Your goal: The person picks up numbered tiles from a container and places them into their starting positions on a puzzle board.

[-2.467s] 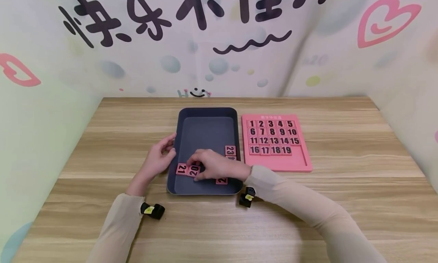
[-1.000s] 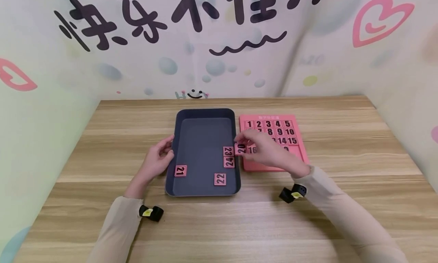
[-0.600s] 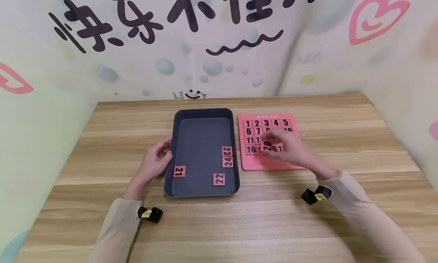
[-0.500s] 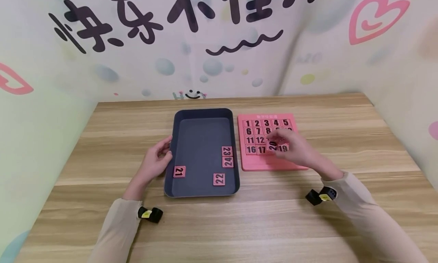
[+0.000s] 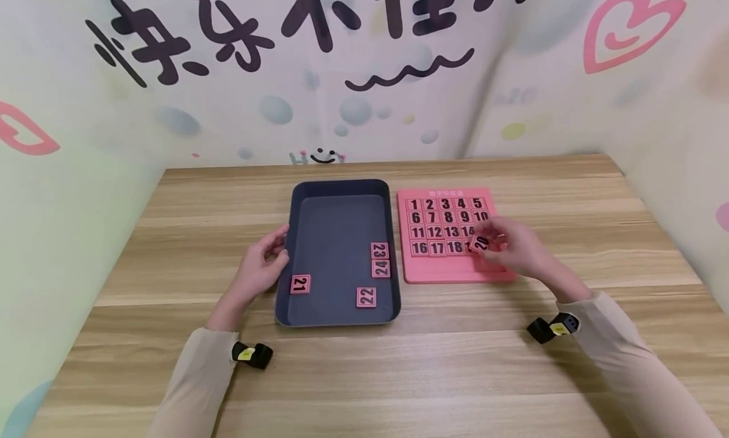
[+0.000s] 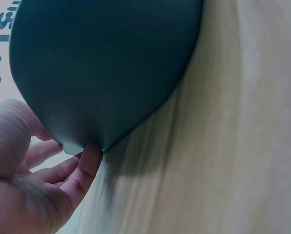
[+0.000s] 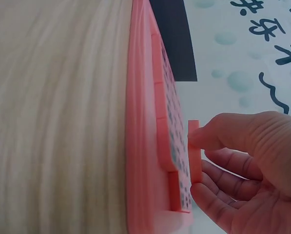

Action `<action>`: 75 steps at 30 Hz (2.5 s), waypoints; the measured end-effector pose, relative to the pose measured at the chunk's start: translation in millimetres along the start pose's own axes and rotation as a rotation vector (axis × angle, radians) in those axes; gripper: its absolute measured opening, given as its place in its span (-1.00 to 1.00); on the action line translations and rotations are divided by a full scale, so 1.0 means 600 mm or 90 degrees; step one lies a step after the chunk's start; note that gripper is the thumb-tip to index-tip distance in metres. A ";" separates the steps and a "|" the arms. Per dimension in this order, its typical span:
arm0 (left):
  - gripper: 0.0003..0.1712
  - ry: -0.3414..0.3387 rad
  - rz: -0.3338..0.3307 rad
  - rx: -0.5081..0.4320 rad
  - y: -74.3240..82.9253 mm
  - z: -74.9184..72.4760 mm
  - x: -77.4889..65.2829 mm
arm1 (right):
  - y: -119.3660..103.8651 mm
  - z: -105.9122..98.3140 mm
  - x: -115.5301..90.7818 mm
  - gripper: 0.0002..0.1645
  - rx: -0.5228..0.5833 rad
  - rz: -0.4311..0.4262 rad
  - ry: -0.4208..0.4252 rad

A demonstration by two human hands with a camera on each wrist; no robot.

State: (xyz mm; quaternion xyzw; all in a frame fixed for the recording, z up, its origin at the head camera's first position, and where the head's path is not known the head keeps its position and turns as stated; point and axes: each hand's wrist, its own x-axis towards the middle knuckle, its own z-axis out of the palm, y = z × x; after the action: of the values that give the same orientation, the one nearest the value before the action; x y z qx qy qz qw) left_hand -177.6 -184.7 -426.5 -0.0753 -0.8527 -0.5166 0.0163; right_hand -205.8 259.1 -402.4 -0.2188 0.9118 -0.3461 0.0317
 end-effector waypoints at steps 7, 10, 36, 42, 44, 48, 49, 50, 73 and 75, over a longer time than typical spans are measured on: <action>-0.44 0.000 -0.004 -0.009 0.002 0.002 0.001 | 0.016 0.005 0.002 -0.53 -0.012 0.024 -0.005; -0.44 0.000 -0.001 -0.006 0.001 0.001 0.001 | 0.020 0.007 0.003 -0.55 -0.028 0.017 0.000; -0.44 0.002 -0.002 -0.018 0.000 0.001 0.001 | 0.025 -0.015 -0.019 -0.63 -0.090 0.033 0.028; -0.44 -0.001 -0.005 -0.011 -0.001 0.001 0.001 | 0.030 -0.020 -0.025 -0.61 -0.110 0.044 0.015; -0.44 -0.001 -0.004 -0.012 -0.001 0.002 0.001 | 0.029 -0.020 -0.025 -0.62 -0.116 0.051 0.006; -0.44 0.000 0.001 -0.009 0.000 0.003 0.002 | 0.029 -0.015 -0.022 -0.65 -0.124 0.057 0.011; -0.44 -0.001 0.002 -0.009 -0.001 0.003 0.002 | 0.029 -0.013 -0.021 -0.66 -0.124 0.056 0.016; -0.44 -0.001 0.003 -0.006 -0.001 0.003 0.002 | 0.030 -0.011 -0.019 -0.67 -0.126 0.056 0.022; -0.44 -0.004 0.002 0.002 -0.001 0.001 0.000 | 0.026 -0.008 -0.009 -0.77 -0.105 0.073 0.020; -0.43 -0.008 -0.001 0.000 0.000 0.002 0.000 | 0.018 -0.008 -0.007 -0.73 -0.100 0.076 0.028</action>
State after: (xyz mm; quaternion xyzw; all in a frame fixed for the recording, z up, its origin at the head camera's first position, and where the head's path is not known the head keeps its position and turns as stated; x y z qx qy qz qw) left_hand -177.8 -184.0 -427.0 -0.0780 -0.8530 -0.5159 0.0105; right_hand -207.2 271.2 -406.4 -0.1582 0.9481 -0.2755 0.0152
